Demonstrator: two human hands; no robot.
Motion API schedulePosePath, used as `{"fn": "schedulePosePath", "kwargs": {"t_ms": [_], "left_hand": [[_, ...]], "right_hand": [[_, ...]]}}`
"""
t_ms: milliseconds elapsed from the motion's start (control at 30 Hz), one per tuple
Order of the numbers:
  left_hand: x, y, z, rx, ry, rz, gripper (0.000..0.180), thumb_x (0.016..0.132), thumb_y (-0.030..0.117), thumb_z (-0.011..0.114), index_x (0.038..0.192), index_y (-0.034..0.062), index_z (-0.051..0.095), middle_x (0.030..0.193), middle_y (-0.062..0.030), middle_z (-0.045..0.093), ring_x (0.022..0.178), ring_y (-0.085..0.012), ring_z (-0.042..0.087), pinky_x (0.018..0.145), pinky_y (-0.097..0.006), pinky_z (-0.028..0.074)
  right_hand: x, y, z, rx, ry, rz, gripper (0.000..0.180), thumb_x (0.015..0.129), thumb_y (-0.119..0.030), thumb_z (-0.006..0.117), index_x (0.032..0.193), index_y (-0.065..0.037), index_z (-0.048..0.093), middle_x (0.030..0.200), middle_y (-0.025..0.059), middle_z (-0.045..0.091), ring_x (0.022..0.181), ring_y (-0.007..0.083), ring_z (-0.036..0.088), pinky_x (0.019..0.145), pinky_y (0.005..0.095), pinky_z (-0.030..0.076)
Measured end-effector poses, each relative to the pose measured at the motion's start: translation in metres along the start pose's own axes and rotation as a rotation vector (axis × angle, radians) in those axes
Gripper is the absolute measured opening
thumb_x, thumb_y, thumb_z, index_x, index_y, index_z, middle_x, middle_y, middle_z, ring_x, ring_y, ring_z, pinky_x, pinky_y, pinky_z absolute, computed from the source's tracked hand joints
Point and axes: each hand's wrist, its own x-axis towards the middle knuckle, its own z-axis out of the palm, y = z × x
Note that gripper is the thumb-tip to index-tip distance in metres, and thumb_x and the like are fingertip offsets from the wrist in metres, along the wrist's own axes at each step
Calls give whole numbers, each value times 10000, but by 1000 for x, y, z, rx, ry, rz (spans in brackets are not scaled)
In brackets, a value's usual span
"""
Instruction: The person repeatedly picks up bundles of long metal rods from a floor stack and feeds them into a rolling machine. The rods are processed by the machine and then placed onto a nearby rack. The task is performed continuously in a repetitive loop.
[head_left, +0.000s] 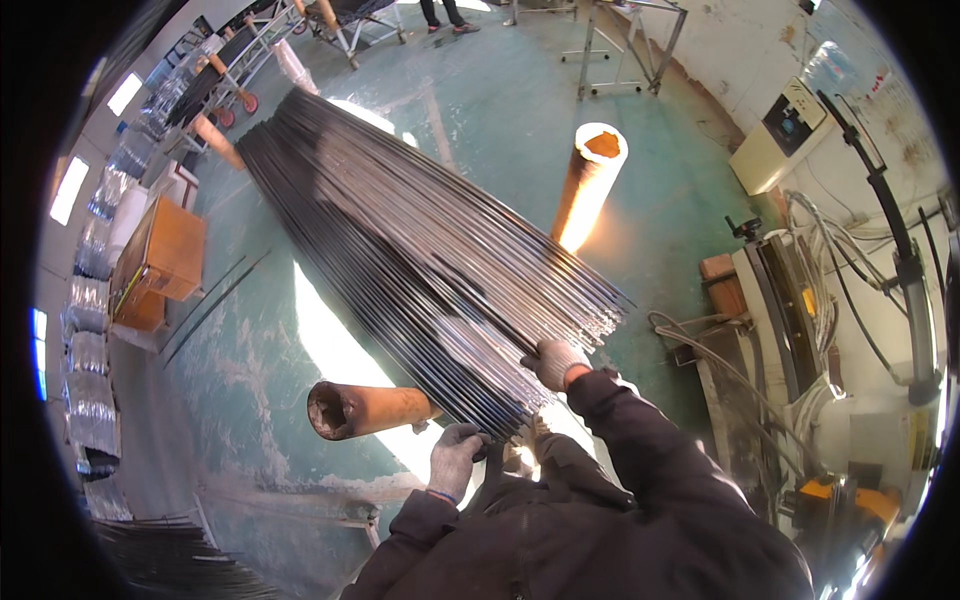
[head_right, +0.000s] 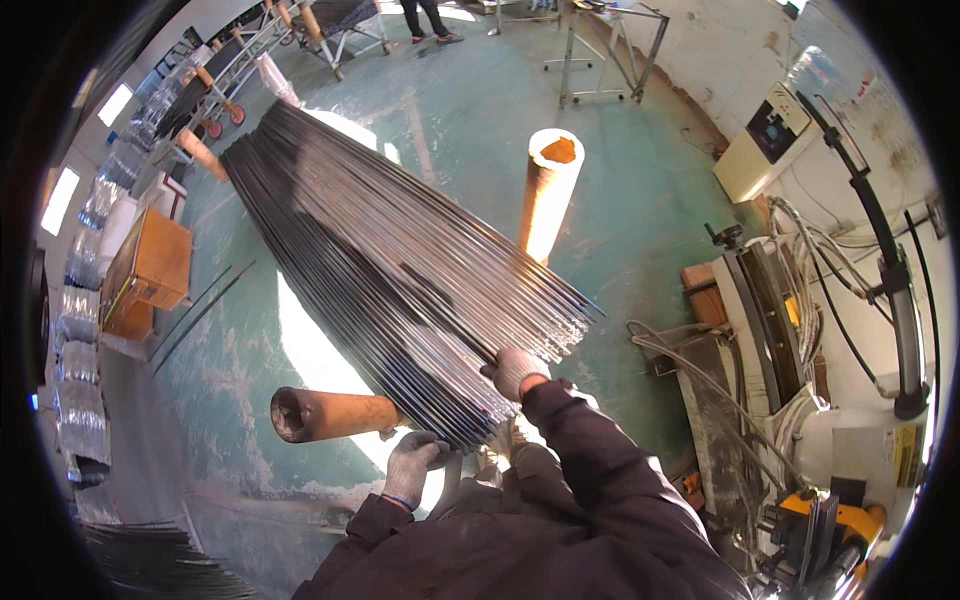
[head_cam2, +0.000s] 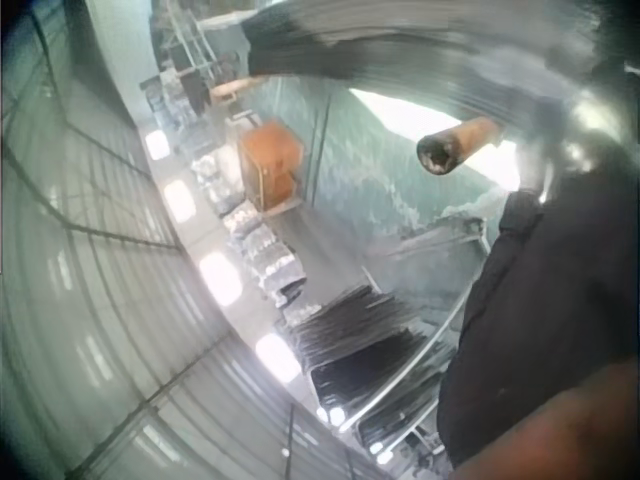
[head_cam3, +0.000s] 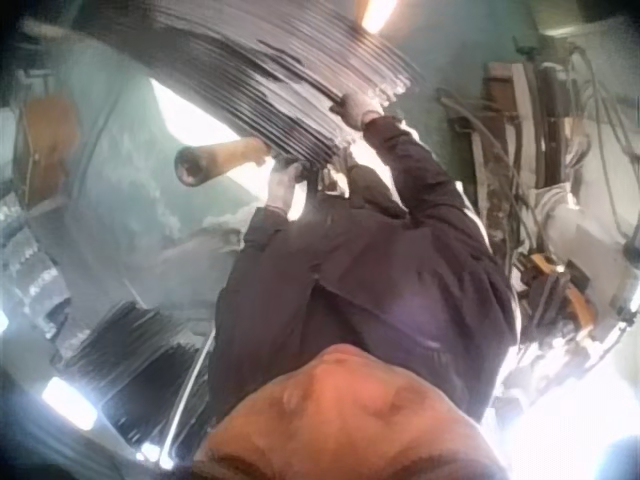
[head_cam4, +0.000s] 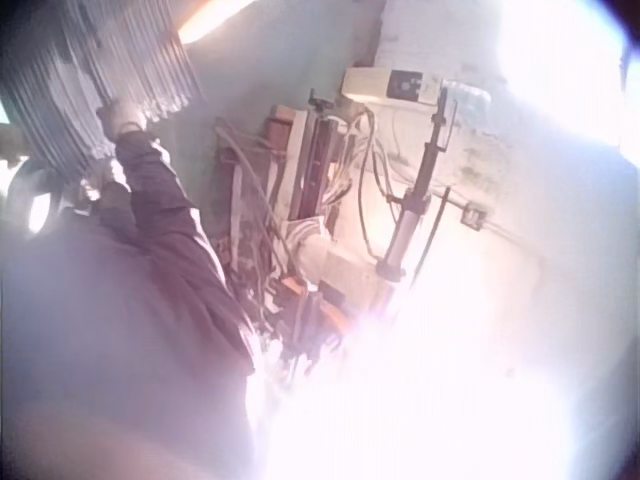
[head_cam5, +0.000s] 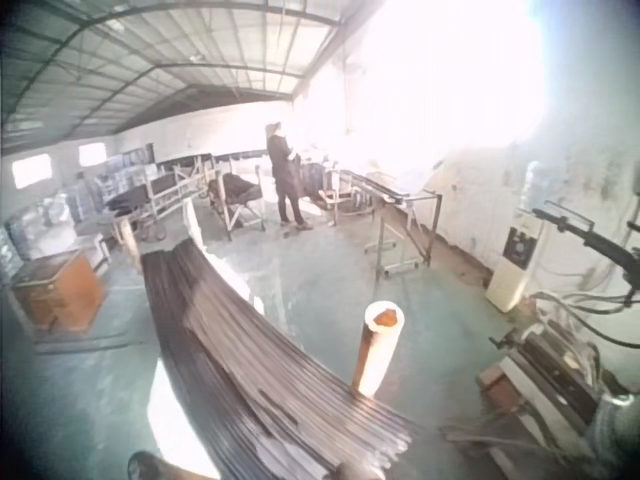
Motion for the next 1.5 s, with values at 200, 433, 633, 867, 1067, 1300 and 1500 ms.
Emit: {"fn": "schedulePosePath", "kwargs": {"t_ms": [200, 433, 633, 867, 1067, 1300, 1500], "left_hand": [[65, -14, -4, -300, -154, -96, 181, 1087, 127, 613, 1227, 12, 627, 1062, -158, 759, 956, -325, 764, 920, -493, 632], [131, 9, 19, -882, -553, -199, 276, 1142, 321, 615, 1198, 51, 614, 1252, -182, 655, 1193, -355, 636, 1160, -518, 519], [50, 5, 80, -778, -415, -286, 108, 1045, 92, 655, 1085, 6, 602, 1008, -131, 593, 969, -307, 598, 949, -460, 562], [-66, 66, 188, -582, -646, -83, 92, 1107, 126, 650, 1162, 53, 642, 983, -64, 646, 919, -232, 632, 892, -415, 558], [-180, 72, 336, -364, -925, 137, 104, 1171, 187, 617, 1199, 92, 649, 964, -4, 638, 879, -147, 617, 842, -352, 546], [-299, -40, 487, -211, -1298, -150, 243, 961, 17, 662, 1202, 45, 645, 1114, -107, 673, 1136, -330, 645, 1210, -564, 472], [-271, 13, 557, -179, -1363, 49, 295, 978, 35, 671, 1269, 32, 622, 1196, -96, 653, 1182, -288, 642, 1242, -539, 476]], "right_hand": [[-209, 91, 23, 45, -39, 229, 567, 1009, -547, 779, 1127, 6, 816, 1049, 291, 799, 1008, 455, 786, 865, 521, 602], [-561, 186, 128, 124, 411, 599, 362, 918, -445, 852, 979, -95, 782, 875, 195, 780, 828, 410, 769, 777, 508, 613], [-613, 251, 250, -167, 483, 744, 264, 929, -318, 835, 896, -91, 704, 818, 164, 732, 819, 383, 744, 770, 496, 606], [-744, 356, 273, -28, 866, 963, 146, 913, -122, 778, 944, -68, 646, 1035, 180, 681, 1022, 412, 672, 914, 530, 547], [-844, 400, 255, 34, 1665, 1465, 389, 963, -161, 743, 1323, -46, 651, 1296, 178, 683, 1290, 383, 614, 1115, 505, 501], [-808, 413, 168, 1761, 2063, -160, 392, 1028, -12, 707, 1407, 13, 610, 1317, 178, 732, 1234, 288, 718, 1209, 530, 523], [-889, 444, 116, 1749, 2272, -443, 366, 1079, -20, 712, 1427, 38, 614, 1295, 157, 741, 1238, 323, 735, 1196, 604, 548]]}}
